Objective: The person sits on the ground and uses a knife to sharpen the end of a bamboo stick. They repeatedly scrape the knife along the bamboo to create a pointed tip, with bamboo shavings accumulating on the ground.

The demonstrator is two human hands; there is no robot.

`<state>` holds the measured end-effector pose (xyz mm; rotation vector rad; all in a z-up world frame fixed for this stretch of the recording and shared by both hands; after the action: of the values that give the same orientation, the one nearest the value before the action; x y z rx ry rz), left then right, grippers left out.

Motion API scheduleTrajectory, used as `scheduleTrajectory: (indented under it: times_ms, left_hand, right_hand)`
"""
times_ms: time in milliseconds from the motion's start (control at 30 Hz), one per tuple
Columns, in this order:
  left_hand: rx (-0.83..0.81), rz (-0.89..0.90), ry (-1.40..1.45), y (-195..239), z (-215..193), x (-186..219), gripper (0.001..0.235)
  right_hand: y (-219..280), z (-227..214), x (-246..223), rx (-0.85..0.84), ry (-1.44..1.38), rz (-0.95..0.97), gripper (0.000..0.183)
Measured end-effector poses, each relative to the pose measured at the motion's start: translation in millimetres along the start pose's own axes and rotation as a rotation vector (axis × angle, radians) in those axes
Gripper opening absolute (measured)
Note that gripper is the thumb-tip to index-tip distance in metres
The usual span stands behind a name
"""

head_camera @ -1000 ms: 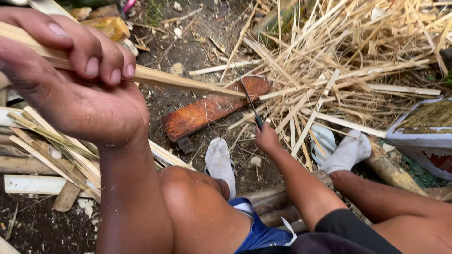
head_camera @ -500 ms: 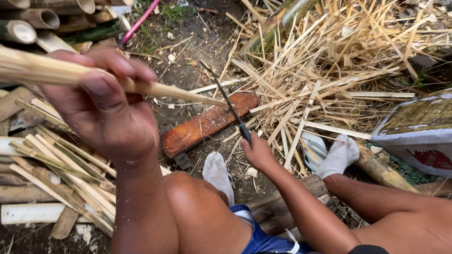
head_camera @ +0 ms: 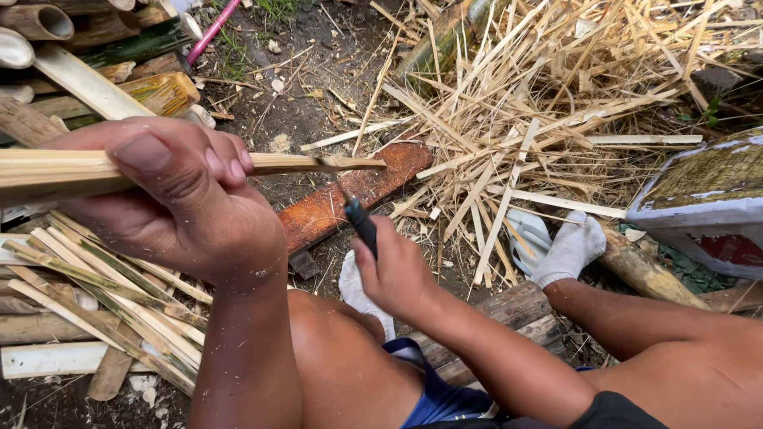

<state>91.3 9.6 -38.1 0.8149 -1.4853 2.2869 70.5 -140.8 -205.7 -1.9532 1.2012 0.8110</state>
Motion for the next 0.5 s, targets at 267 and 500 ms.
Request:
scheduleTrajectory:
  times_ms: [267,500]
  left_hand:
    - [0.046,0.02,-0.007,-6.1,-8.9,-2.6,0.034]
    - [0.076,-0.003,0.042,3.6,-25.3,-10.9,0.03]
  right_hand:
    - [-26.0,13.1,20.0,-0.225,0.13,0.34,0.031]
    - [-16.2,22.4,18.4,0.034,0.152,-0.08,0.03]
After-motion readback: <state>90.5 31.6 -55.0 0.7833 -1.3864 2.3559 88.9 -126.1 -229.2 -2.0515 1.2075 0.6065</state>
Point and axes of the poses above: each hand's wrist, its own y-axis away from the middle knuckle, its own z-axis out of the palm, x = y × z, the point moved 3 cm from there along -y, towards the middle knuckle, and after that the axes turned 6 degrees about y, right-handed, at the moved point
